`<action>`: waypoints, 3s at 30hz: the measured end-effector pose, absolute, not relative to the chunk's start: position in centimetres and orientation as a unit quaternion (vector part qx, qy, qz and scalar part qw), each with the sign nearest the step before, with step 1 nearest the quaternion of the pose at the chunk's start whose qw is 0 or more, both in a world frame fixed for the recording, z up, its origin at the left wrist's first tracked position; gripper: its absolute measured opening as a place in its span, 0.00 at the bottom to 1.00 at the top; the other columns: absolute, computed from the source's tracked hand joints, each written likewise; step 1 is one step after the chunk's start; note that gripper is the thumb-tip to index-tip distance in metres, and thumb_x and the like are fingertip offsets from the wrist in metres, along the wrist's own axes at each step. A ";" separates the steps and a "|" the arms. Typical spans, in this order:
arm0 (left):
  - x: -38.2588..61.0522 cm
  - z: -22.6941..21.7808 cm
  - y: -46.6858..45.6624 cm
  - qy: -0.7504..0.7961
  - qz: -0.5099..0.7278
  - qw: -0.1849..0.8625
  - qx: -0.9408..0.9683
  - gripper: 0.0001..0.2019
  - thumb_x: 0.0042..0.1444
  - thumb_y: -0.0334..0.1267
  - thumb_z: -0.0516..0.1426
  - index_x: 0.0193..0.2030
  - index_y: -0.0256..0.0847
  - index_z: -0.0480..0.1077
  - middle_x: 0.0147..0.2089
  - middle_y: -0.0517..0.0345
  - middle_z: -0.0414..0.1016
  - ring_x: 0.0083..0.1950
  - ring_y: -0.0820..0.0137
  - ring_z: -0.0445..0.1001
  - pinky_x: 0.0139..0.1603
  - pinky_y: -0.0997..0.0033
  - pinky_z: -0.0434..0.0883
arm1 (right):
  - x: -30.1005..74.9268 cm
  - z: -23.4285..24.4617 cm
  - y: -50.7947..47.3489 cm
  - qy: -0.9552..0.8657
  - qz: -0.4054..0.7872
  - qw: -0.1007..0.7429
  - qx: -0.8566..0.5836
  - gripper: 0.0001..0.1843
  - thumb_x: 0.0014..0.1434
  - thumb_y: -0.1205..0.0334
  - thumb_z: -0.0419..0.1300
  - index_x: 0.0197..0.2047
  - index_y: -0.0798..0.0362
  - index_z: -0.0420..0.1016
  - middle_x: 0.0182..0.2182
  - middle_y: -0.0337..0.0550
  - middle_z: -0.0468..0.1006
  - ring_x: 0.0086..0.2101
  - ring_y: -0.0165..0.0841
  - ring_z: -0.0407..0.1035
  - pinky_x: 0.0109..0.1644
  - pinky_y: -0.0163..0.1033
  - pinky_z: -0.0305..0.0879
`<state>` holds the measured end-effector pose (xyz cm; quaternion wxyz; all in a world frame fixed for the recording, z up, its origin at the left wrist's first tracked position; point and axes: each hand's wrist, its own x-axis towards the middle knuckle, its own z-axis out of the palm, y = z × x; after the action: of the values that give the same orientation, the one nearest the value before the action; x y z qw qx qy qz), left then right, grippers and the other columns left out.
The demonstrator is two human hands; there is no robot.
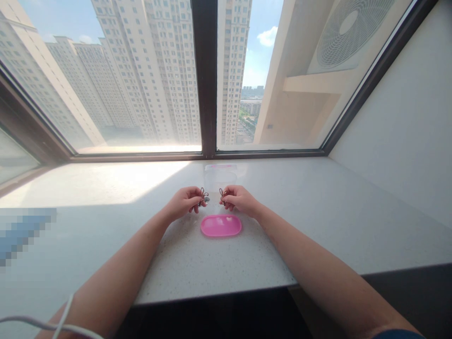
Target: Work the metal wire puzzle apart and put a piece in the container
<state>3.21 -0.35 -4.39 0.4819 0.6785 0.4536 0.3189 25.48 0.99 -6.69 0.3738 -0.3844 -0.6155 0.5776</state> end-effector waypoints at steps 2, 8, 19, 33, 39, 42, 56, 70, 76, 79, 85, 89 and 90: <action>3.3 -4.4 -0.4 0.455 0.320 0.484 0.676 0.06 0.51 0.36 0.55 0.33 0.36 0.64 0.30 0.53 0.77 0.21 0.76 0.69 0.19 0.77 0.59 | 25.5 -6.6 0.9 -0.615 0.575 0.373 -0.388 0.04 0.46 0.68 0.59 0.27 0.55 0.65 0.24 0.41 0.76 0.20 0.25 0.66 0.20 0.28 0.61; 3.3 -4.3 -0.4 0.458 0.315 0.481 0.678 0.06 0.52 0.36 0.55 0.34 0.37 0.63 0.30 0.51 0.78 0.19 0.76 0.70 0.19 0.78 0.59 | 25.4 -6.6 0.9 -0.620 0.569 0.375 -0.389 0.04 0.46 0.68 0.58 0.28 0.56 0.66 0.24 0.40 0.76 0.20 0.25 0.66 0.20 0.29 0.61; 3.1 -4.3 -0.4 0.451 0.306 0.470 0.694 0.03 0.49 0.32 0.54 0.33 0.37 0.63 0.30 0.52 0.79 0.19 0.75 0.70 0.19 0.77 0.59 | 25.6 -6.9 1.1 -0.630 0.564 0.366 -0.389 0.07 0.45 0.69 0.57 0.32 0.55 0.65 0.24 0.39 0.76 0.20 0.26 0.67 0.20 0.28 0.60; 3.1 -4.4 -0.3 0.443 0.312 0.476 0.693 0.06 0.53 0.37 0.54 0.33 0.37 0.63 0.30 0.51 0.79 0.19 0.75 0.70 0.18 0.77 0.57 | 25.6 -7.4 1.1 -0.707 0.461 0.372 -0.386 0.08 0.46 0.71 0.55 0.33 0.55 0.67 0.23 0.40 0.76 0.20 0.26 0.67 0.22 0.29 0.63; 3.0 -4.6 -0.2 0.447 0.312 0.470 0.694 0.06 0.52 0.37 0.55 0.32 0.36 0.66 0.31 0.51 0.78 0.21 0.75 0.70 0.20 0.76 0.58 | 25.6 -7.4 1.1 -0.714 0.440 0.386 -0.385 0.07 0.47 0.69 0.55 0.33 0.55 0.67 0.23 0.39 0.76 0.21 0.26 0.67 0.24 0.31 0.64; 3.0 -4.6 -0.2 0.455 0.314 0.465 0.691 0.06 0.51 0.37 0.56 0.32 0.35 0.68 0.31 0.51 0.78 0.23 0.74 0.70 0.21 0.76 0.59 | 25.6 -7.5 1.1 -0.713 0.442 0.388 -0.382 0.08 0.47 0.69 0.55 0.34 0.55 0.67 0.23 0.39 0.75 0.21 0.26 0.67 0.24 0.30 0.64; 3.1 -4.5 -0.2 0.450 0.334 0.471 0.682 0.04 0.49 0.35 0.55 0.32 0.37 0.65 0.33 0.51 0.78 0.27 0.72 0.74 0.24 0.75 0.65 | 25.6 -7.5 1.2 -0.705 0.441 0.395 -0.391 0.11 0.48 0.69 0.54 0.37 0.55 0.68 0.23 0.38 0.74 0.21 0.26 0.66 0.25 0.31 0.63; 3.2 -4.4 -0.3 0.460 0.328 0.481 0.671 0.06 0.49 0.37 0.56 0.31 0.36 0.67 0.32 0.51 0.78 0.28 0.70 0.76 0.25 0.74 0.70 | 25.7 -7.3 1.1 -0.706 0.437 0.391 -0.397 0.11 0.45 0.70 0.54 0.35 0.55 0.69 0.20 0.37 0.74 0.19 0.26 0.67 0.23 0.31 0.64; 3.3 -4.3 -0.4 0.458 0.336 0.488 0.663 0.05 0.49 0.35 0.56 0.31 0.36 0.66 0.33 0.50 0.78 0.29 0.70 0.76 0.27 0.73 0.71 | 25.7 -7.4 1.0 -0.705 0.445 0.398 -0.383 0.12 0.46 0.69 0.54 0.37 0.55 0.70 0.20 0.36 0.73 0.20 0.27 0.67 0.24 0.31 0.66; 3.4 -4.2 -0.5 0.457 0.337 0.496 0.657 0.06 0.50 0.37 0.57 0.32 0.36 0.65 0.34 0.49 0.79 0.29 0.70 0.76 0.28 0.71 0.72 | 25.6 -7.5 1.0 -0.706 0.442 0.404 -0.379 0.11 0.47 0.69 0.53 0.36 0.55 0.70 0.20 0.36 0.73 0.20 0.26 0.66 0.24 0.31 0.65; 3.3 -4.1 -0.5 0.459 0.340 0.498 0.652 0.08 0.49 0.38 0.58 0.32 0.36 0.65 0.34 0.49 0.79 0.30 0.69 0.77 0.29 0.71 0.72 | 25.6 -7.5 1.0 -0.711 0.430 0.410 -0.376 0.11 0.47 0.69 0.53 0.36 0.55 0.70 0.20 0.37 0.73 0.20 0.26 0.66 0.25 0.30 0.63; 3.3 -4.1 -0.5 0.461 0.340 0.492 0.656 0.08 0.49 0.38 0.57 0.33 0.36 0.65 0.34 0.49 0.78 0.29 0.69 0.76 0.29 0.71 0.71 | 25.8 -7.4 1.1 -0.719 0.420 0.407 -0.375 0.12 0.46 0.70 0.54 0.36 0.56 0.70 0.20 0.36 0.72 0.21 0.27 0.68 0.26 0.31 0.64; 3.3 -4.2 -0.5 0.462 0.339 0.489 0.658 0.08 0.49 0.38 0.57 0.33 0.36 0.65 0.34 0.49 0.78 0.29 0.69 0.76 0.28 0.71 0.71 | 25.8 -7.4 1.1 -0.722 0.416 0.406 -0.376 0.12 0.46 0.70 0.54 0.36 0.56 0.70 0.20 0.36 0.72 0.21 0.27 0.68 0.26 0.31 0.64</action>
<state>3.32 -0.46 -4.16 0.4885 0.6578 0.4625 0.3388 25.78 1.08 -7.43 0.4058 -0.3755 -0.7218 0.4163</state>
